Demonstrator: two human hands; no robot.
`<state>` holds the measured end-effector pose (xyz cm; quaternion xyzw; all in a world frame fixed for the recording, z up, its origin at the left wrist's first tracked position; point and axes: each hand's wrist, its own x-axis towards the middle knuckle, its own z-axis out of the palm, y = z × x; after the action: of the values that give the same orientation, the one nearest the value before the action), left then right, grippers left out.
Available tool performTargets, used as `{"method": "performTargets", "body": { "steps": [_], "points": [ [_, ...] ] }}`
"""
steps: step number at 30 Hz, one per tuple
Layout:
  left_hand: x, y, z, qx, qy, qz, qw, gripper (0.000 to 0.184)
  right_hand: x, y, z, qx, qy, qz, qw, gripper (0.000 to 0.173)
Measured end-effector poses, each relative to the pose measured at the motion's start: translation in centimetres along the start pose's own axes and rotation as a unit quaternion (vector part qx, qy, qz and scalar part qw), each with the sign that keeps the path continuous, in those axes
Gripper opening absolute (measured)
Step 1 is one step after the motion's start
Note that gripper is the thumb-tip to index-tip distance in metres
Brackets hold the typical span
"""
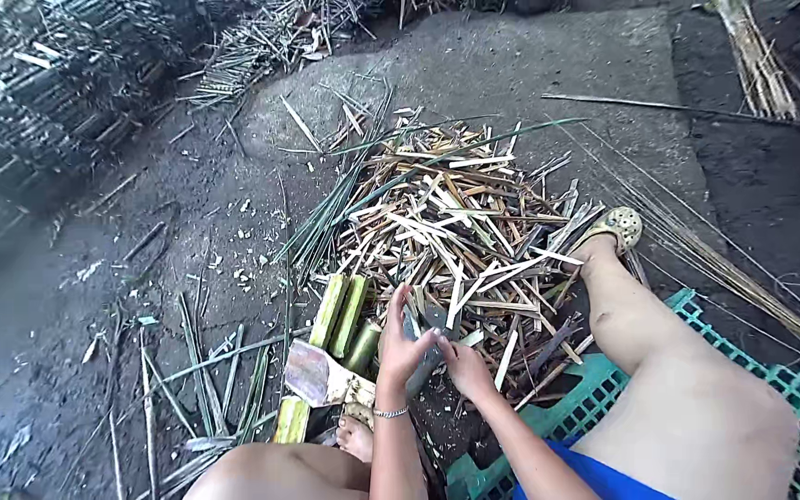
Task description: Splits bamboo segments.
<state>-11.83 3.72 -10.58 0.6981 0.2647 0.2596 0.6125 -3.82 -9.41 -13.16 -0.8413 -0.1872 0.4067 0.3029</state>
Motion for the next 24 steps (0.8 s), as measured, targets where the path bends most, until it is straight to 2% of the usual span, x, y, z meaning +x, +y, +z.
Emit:
{"method": "performTargets", "body": {
  "steps": [2,4,6,8,9,10,12,13,14,17,18,20,24],
  "points": [
    [-0.4,0.6,0.5,0.047,0.049,0.028,0.997,0.077,-1.6,0.0,-0.5,-0.015,-0.003,-0.012,1.000,0.066],
    [0.1,1.3,0.6,0.034,0.100,0.111,0.988,0.062,-2.9,-0.2,-1.1,-0.027,0.036,-0.054,0.998,0.064],
    [-0.6,1.3,0.4,0.032,0.087,0.114,0.989,0.050,-4.0,0.8,-0.4,-0.037,0.061,-0.066,0.995,0.064],
    [-0.7,0.6,0.3,0.091,0.037,0.075,0.992,0.032,-3.0,2.4,0.9,-0.045,0.011,-0.005,0.999,0.066],
    [-0.6,0.2,0.4,0.107,0.022,0.064,0.992,0.032,-2.1,3.1,1.4,-0.051,-0.009,0.024,0.998,0.068],
    [-0.3,0.1,0.8,0.099,0.024,0.063,0.993,0.040,-1.3,3.3,1.5,-0.054,-0.020,0.042,0.997,0.070],
    [-0.1,0.3,1.4,0.063,0.024,0.059,0.996,0.072,-0.8,2.9,1.1,-0.050,-0.033,0.060,0.996,0.072],
    [-0.8,0.2,1.6,0.056,0.016,0.048,0.997,0.078,-1.3,3.0,1.1,-0.049,-0.039,0.066,0.996,0.072],
    [-1.3,-0.2,1.9,0.062,0.004,0.043,0.997,0.075,-1.6,3.1,1.0,-0.050,-0.045,0.071,0.995,0.073],
    [-1.4,-1.8,2.4,0.103,-0.024,0.036,0.994,0.037,-1.3,2.5,0.7,-0.060,-0.043,0.076,0.994,0.073],
    [-1.6,-2.4,2.5,0.096,-0.030,0.020,0.995,0.029,-1.3,2.3,0.8,-0.065,-0.047,0.079,0.994,0.073],
    [-1.8,-3.1,2.7,0.051,-0.036,-0.014,0.998,0.025,-0.9,1.8,0.8,-0.079,-0.056,0.085,0.992,0.073],
    [-1.6,-3.7,3.3,-0.023,-0.055,-0.005,0.998,0.024,0.3,1.3,0.6,-0.085,-0.066,0.093,0.990,0.076]
  ]
}}
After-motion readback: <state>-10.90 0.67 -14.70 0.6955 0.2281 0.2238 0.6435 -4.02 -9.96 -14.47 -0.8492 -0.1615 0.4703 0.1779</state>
